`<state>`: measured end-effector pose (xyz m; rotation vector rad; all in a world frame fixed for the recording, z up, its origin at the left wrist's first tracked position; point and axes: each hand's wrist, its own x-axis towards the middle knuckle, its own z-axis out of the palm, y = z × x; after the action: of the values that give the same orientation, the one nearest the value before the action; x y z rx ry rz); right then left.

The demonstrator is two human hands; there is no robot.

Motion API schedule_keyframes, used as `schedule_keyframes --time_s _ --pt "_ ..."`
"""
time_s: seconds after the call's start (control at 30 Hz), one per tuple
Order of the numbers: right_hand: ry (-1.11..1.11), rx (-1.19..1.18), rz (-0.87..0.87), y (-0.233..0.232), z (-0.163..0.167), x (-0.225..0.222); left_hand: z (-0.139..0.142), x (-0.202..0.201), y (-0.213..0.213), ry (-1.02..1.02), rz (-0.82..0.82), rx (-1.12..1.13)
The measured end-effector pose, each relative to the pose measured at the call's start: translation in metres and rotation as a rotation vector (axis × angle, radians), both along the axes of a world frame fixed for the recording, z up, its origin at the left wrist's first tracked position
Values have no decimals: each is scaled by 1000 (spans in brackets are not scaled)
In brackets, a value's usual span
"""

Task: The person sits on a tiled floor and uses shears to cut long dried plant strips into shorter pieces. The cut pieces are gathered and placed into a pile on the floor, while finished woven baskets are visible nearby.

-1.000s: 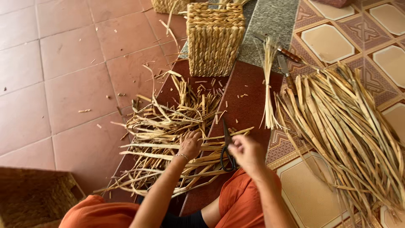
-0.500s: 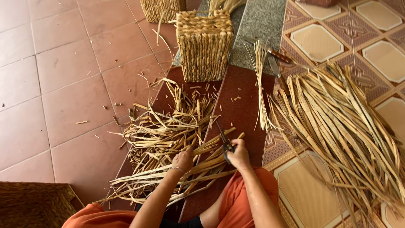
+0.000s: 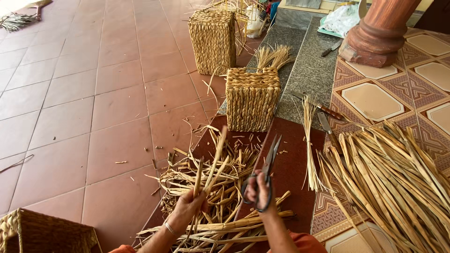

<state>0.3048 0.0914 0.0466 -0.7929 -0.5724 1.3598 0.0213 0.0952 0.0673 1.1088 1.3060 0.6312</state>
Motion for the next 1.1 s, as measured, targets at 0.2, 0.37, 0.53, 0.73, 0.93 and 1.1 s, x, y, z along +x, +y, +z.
schedule_keyframes --time_s 0.2,0.37,0.53,0.73,0.93,1.1 --pt "-242 -5 -1 -8 -6 -32 -54 30 -47 -208 46 -8" --pt "-330 -138 19 -18 -21 -26 -67 32 -65 -25 -98 -35" --pt "-215 -80 -14 -8 -31 -1 -62 23 -63 86 -229 -35" --pt "-123 -65 -119 -6 -31 32 -74 7 -62 215 -295 -41" --pt "-92 -31 -103 -5 -27 32 -70 6 -60 258 -316 -132" --pt "-275 -60 -127 -10 -19 28 -66 7 -57 361 -410 -140"
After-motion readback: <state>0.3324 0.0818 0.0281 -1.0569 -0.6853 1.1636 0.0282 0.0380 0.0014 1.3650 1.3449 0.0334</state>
